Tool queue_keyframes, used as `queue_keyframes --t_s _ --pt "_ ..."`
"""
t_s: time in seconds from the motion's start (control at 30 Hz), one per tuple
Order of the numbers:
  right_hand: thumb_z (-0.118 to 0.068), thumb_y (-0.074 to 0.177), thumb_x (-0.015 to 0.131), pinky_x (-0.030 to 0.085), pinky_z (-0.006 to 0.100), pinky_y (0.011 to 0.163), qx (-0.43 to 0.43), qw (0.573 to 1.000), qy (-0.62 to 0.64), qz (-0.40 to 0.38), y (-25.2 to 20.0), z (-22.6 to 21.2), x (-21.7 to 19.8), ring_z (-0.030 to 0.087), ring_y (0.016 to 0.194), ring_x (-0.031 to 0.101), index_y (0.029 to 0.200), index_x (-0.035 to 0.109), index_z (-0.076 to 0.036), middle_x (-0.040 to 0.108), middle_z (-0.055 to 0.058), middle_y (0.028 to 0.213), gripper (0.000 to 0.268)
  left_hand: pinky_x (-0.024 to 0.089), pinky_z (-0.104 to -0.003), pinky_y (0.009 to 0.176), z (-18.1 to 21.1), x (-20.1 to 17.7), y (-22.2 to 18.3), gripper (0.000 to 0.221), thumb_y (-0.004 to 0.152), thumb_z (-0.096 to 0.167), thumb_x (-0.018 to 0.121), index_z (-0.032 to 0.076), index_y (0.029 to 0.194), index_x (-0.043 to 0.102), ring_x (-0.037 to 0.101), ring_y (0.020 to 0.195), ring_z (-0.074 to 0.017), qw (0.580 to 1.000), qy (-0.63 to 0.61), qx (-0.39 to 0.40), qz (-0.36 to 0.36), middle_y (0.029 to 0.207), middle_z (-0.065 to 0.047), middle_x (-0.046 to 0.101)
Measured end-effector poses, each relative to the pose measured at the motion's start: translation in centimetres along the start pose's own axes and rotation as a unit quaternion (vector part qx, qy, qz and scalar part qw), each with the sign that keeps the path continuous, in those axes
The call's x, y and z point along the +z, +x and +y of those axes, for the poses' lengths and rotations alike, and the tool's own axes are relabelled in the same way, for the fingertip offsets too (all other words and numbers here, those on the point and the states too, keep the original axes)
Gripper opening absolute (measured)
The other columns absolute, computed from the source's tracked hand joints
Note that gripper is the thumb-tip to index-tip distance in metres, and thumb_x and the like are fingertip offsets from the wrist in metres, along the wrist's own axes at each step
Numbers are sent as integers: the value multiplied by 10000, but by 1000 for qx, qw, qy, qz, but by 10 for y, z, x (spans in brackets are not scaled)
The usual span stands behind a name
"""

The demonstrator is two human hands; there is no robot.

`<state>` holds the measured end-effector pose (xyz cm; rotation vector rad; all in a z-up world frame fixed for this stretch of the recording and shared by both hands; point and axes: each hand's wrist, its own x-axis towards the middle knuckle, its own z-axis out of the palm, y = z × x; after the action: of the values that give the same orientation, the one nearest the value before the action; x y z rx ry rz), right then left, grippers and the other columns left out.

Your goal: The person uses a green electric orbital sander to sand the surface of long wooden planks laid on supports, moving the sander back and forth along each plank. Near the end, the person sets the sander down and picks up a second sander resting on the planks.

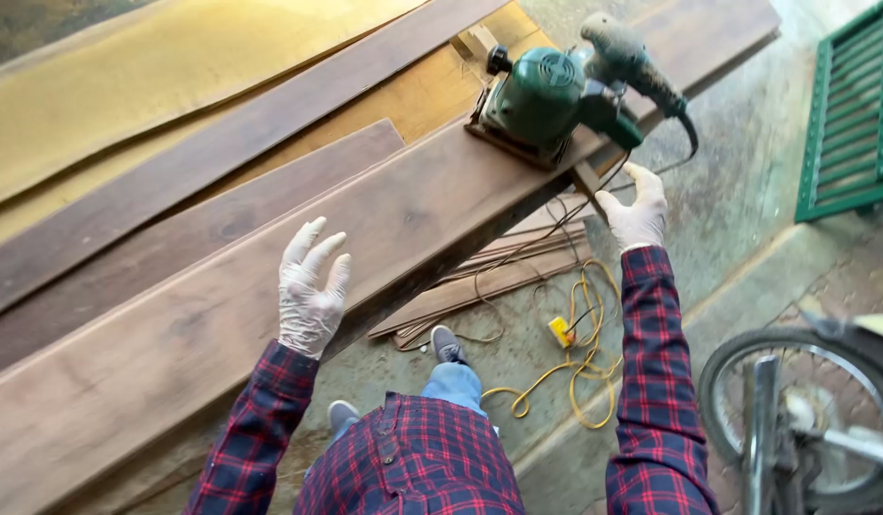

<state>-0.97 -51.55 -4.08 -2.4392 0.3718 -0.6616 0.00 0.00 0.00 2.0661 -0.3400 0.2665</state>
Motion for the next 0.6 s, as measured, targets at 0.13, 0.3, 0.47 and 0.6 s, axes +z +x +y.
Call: queue_keyframes --t_s 0.13,0.3,0.47,0.6 --pt "-190 697 950 462 430 1014 -65 995 -59 -43 90 91 26 406 1172 600 1339 610 64 627 254 1257 770 430 -432 1164 12 66 39 256 955 100 708 70 1209 713 529 1382 -337 999 -1 -37 25 1445 -166 592" --pt "-340 694 942 494 411 991 56 935 -122 -327 173 93 39 331 1119 661 1315 664 -13 694 195 1204 755 476 -364 1097 35 131 71 206 962 92 669 64 1157 729 615 1281 -279 981 -96 -166 31 1373 -135 653" --pt "-266 693 917 528 347 897 45 892 -14 -450 192 112 70 204 987 672 1199 722 -10 740 113 1109 600 507 -346 1063 17 138 72 186 971 84 674 42 1142 733 658 1217 -259 980 -85 -168 56 1287 -129 700" --pt "-83 668 893 507 282 597 182 861 225 -417 147 92 67 91 660 589 1005 691 -34 660 0 851 395 541 -312 1002 4 132 81 174 980 83 661 32 1133 728 709 1116 -227 961 -146 -212 97 1179 -116 744"
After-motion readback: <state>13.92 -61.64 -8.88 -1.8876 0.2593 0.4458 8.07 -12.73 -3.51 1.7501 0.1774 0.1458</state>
